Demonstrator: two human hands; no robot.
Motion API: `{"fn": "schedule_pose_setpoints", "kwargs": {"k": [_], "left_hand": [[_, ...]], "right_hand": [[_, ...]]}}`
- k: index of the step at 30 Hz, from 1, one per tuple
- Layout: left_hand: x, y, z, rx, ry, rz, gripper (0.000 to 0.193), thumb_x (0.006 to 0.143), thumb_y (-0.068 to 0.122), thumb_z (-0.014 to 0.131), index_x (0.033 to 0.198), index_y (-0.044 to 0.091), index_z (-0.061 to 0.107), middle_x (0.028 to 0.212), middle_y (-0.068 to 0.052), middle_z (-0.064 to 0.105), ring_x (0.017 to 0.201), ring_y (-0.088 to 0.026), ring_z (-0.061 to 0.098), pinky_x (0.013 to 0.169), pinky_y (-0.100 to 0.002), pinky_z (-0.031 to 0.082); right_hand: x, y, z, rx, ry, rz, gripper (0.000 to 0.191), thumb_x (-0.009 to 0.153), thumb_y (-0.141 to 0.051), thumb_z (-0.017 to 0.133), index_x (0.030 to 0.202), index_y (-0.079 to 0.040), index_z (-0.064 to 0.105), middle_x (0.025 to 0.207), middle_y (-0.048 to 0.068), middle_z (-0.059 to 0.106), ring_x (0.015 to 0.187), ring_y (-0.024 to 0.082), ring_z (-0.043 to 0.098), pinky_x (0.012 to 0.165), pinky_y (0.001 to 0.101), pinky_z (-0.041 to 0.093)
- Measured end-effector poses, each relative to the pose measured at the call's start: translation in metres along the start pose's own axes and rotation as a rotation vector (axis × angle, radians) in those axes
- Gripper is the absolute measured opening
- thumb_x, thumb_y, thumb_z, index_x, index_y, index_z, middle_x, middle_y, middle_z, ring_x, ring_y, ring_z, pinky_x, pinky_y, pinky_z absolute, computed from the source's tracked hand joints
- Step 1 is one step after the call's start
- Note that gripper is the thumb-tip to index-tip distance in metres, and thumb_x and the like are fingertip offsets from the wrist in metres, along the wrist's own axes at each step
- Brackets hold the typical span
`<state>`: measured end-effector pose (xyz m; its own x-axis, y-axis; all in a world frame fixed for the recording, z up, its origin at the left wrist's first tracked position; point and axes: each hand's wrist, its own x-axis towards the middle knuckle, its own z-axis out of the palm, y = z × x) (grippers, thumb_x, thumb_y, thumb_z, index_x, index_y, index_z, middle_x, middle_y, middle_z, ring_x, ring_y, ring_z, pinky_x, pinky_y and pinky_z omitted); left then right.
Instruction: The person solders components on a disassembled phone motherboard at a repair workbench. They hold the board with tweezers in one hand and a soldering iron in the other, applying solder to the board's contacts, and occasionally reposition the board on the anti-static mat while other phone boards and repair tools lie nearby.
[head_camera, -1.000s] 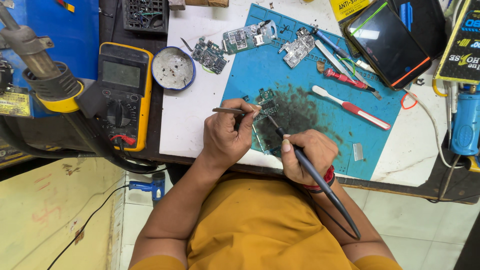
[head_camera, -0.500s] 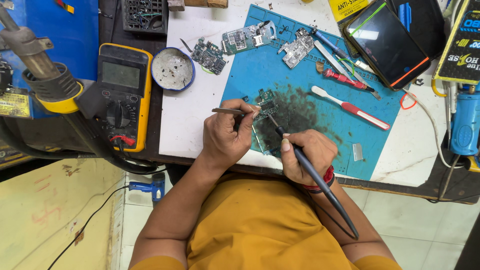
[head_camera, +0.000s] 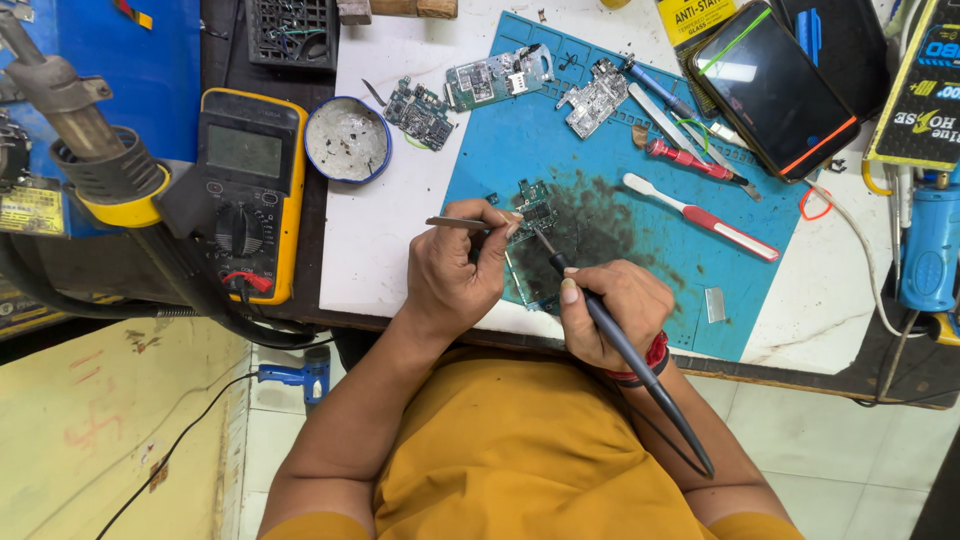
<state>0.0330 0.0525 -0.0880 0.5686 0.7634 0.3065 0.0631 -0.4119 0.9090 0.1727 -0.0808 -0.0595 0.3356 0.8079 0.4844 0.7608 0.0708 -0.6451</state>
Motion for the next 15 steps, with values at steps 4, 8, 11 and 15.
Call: {"fn": "schedule_pose_setpoints", "kwargs": {"k": [4, 8, 11, 15], "left_hand": [[-0.0004, 0.0003, -0.0006, 0.000, 0.001, -0.011, 0.014, 0.104, 0.006, 0.067, 0.107, 0.004, 0.054, 0.097, -0.010, 0.077, 0.076, -0.014, 0.077, 0.064, -0.025, 0.060], [-0.0005, 0.0003, -0.0007, 0.001, -0.002, -0.014, 0.014, 0.104, 0.006, 0.067, 0.107, 0.004, 0.054, 0.097, -0.010, 0.077, 0.076, -0.013, 0.076, 0.064, -0.025, 0.060], [-0.0008, 0.0006, 0.0001, 0.003, 0.001, -0.014, 0.014, 0.104, 0.006, 0.068, 0.107, 0.004, 0.054, 0.097, -0.010, 0.077, 0.076, -0.013, 0.076, 0.064, -0.025, 0.060], [-0.0014, 0.0010, -0.0006, 0.004, -0.001, -0.020, 0.014, 0.104, 0.007, 0.068, 0.107, 0.004, 0.054, 0.097, -0.010, 0.077, 0.076, -0.014, 0.076, 0.064, -0.025, 0.060]], "right_hand": [[0.0002, -0.0010, 0.0007, -0.001, 0.011, 0.004, 0.006, 0.091, -0.002, 0.069, 0.092, -0.001, 0.063, 0.074, 0.012, 0.068, 0.061, 0.025, 0.066, 0.059, 0.0345, 0.051], [0.0002, -0.0012, 0.0003, 0.001, 0.008, 0.004, 0.006, 0.091, -0.002, 0.069, 0.092, -0.001, 0.064, 0.073, 0.011, 0.066, 0.061, 0.025, 0.066, 0.059, 0.0346, 0.051], [0.0000, -0.0008, -0.0005, -0.001, 0.007, 0.004, 0.006, 0.091, -0.002, 0.069, 0.092, -0.001, 0.063, 0.075, 0.012, 0.067, 0.062, 0.025, 0.066, 0.060, 0.0345, 0.051], [-0.0001, -0.0004, 0.0001, 0.003, 0.001, -0.004, 0.007, 0.090, -0.002, 0.069, 0.093, 0.000, 0.063, 0.073, 0.011, 0.067, 0.062, 0.025, 0.066, 0.060, 0.0347, 0.052]]}}
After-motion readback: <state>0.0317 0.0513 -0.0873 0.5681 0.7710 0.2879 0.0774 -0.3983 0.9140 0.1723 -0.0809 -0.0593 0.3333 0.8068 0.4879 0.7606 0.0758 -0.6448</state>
